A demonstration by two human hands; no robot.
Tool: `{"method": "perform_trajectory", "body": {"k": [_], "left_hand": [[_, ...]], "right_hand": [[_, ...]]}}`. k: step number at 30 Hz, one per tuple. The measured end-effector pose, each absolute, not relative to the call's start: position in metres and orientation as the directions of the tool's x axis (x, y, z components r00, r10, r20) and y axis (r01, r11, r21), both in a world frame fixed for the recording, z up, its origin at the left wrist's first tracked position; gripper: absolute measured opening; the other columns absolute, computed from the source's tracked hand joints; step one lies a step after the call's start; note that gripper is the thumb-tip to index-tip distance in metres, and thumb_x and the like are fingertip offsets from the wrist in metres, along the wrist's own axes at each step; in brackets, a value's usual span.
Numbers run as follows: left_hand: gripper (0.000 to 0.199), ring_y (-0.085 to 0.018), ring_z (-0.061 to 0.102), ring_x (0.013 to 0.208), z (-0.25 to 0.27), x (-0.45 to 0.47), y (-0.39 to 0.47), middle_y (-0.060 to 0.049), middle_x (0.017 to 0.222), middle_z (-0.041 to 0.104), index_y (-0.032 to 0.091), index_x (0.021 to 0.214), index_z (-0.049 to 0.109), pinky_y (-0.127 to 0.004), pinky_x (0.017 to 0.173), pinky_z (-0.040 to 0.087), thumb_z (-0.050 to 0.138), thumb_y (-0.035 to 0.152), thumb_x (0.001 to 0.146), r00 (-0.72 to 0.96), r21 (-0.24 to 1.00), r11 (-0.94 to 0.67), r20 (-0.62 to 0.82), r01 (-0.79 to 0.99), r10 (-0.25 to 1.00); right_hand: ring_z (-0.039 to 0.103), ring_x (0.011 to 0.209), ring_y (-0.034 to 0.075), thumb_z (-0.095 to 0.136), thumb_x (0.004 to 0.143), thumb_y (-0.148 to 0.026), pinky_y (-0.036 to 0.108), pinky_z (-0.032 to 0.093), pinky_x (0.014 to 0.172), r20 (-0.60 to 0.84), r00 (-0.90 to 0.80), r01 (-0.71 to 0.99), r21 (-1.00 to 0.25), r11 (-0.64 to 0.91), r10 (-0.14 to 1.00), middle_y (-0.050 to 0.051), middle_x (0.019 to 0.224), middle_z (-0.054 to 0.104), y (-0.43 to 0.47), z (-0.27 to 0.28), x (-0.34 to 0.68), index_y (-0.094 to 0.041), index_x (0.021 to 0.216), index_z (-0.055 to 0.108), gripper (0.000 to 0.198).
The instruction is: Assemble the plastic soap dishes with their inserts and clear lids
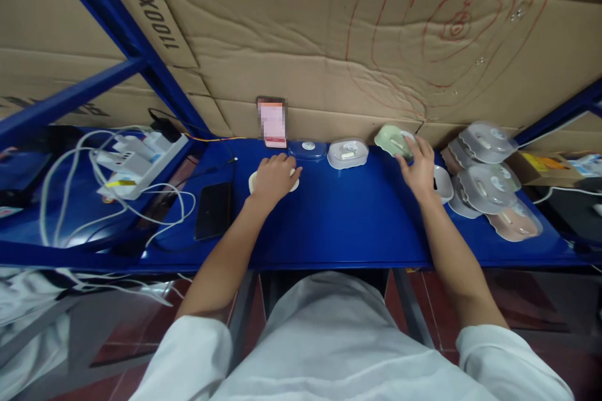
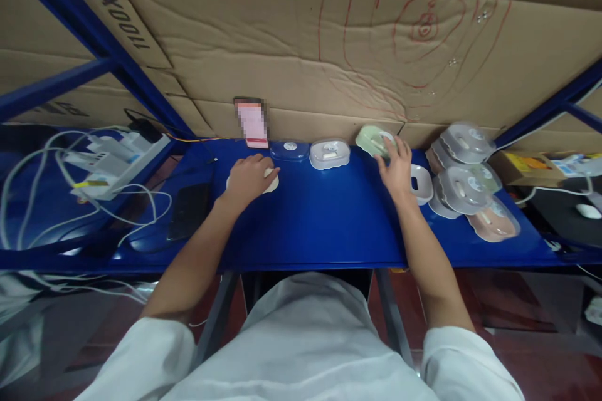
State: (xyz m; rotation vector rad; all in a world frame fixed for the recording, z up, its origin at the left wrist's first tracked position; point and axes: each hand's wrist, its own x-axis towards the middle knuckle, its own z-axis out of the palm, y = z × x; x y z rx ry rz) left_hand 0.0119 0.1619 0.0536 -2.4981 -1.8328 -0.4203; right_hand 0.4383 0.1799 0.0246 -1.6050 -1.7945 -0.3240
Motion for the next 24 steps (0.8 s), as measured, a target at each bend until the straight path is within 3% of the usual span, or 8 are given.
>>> {"method": "perform_trajectory", "body": {"k": [3,6,9,11,13,15,19,24], "left_hand": [[0.045,-0.045,0.073,0.105,0.054,0.000,0.162,-0.025,0.103,0.075,0.010,0.100,0.077,-0.056,0.089,0.055,0.048,0.044,0.108,0.248,0.125,-0.271,0.170,0.955,0.954],[0.052,-0.041,0.075,0.097,0.053,0.001,0.158,-0.020,0.094,0.076,0.013,0.090,0.078,-0.049,0.080,0.057,0.048,0.052,0.108,0.331,0.127,-0.343,0.107,0.931,0.937],[0.046,-0.035,0.074,0.109,0.051,0.015,0.152,-0.014,0.105,0.079,0.018,0.098,0.080,-0.044,0.092,0.057,0.048,0.050,0.110,0.483,0.158,-0.492,0.091,0.856,0.871],[0.037,-0.029,0.071,0.121,0.049,0.025,0.149,-0.009,0.119,0.079,0.022,0.110,0.080,-0.040,0.106,0.053,0.051,0.045,0.110,0.590,0.186,-0.596,0.095,0.781,0.802],[0.029,-0.026,0.068,0.126,0.046,0.032,0.148,-0.007,0.127,0.078,0.024,0.119,0.078,-0.038,0.114,0.049,0.057,0.040,0.108,0.667,0.211,-0.671,0.099,0.711,0.738],[0.027,-0.027,0.067,0.128,0.043,0.035,0.149,-0.007,0.131,0.076,0.023,0.125,0.076,-0.039,0.116,0.047,0.064,0.036,0.104,0.705,0.228,-0.706,0.101,0.670,0.702],[0.030,-0.030,0.064,0.128,0.038,0.032,0.151,-0.009,0.134,0.071,0.024,0.127,0.075,-0.045,0.113,0.047,0.072,0.026,0.097,0.707,0.239,-0.707,0.101,0.666,0.700],[0.026,-0.032,0.061,0.128,0.038,0.028,0.153,-0.010,0.137,0.064,0.025,0.122,0.076,-0.048,0.110,0.046,0.075,0.028,0.096,0.683,0.241,-0.683,0.097,0.689,0.724]], "right_hand": [[0.047,0.151,0.040,0.061,0.099,-0.038,0.065,0.036,0.127,0.504,-0.001,0.958,-0.249,0.146,0.863,0.020,0.162,0.054,0.186,0.017,0.446,-0.019,0.154,0.059,0.058],[0.048,0.152,0.037,0.058,0.095,-0.028,0.061,0.038,0.126,0.386,-0.065,0.960,-0.226,0.163,0.920,0.020,0.162,0.053,0.184,0.016,0.440,-0.016,0.153,0.059,0.058],[0.040,0.157,0.040,0.056,0.098,-0.030,0.066,0.033,0.126,0.359,-0.047,0.981,-0.161,0.111,0.932,0.021,0.168,0.047,0.172,0.024,0.434,-0.017,0.155,0.056,0.059],[0.039,0.157,0.044,0.055,0.102,-0.039,0.068,0.032,0.124,0.320,0.083,0.996,-0.058,-0.068,0.944,0.025,0.168,0.045,0.161,0.035,0.434,-0.014,0.159,0.050,0.062],[0.049,0.149,0.046,0.055,0.104,-0.048,0.066,0.038,0.118,0.184,0.275,0.956,0.056,-0.289,0.944,0.031,0.158,0.053,0.150,0.047,0.436,-0.009,0.155,0.053,0.064],[0.062,0.133,0.048,0.060,0.102,-0.051,0.064,0.047,0.109,0.016,0.398,0.909,0.127,-0.397,0.917,0.033,0.140,0.066,0.142,0.057,0.437,-0.005,0.140,0.064,0.060],[0.072,0.116,0.048,0.069,0.098,-0.046,0.059,0.054,0.096,-0.104,0.339,0.937,0.129,-0.325,0.935,0.032,0.122,0.073,0.131,0.066,0.427,-0.006,0.126,0.069,0.049],[0.074,0.115,0.037,0.071,0.096,-0.039,0.046,0.057,0.094,-0.175,-0.054,0.998,-0.042,0.047,0.983,0.017,0.128,0.075,0.123,0.064,0.390,-0.021,0.130,0.065,0.039]]}}
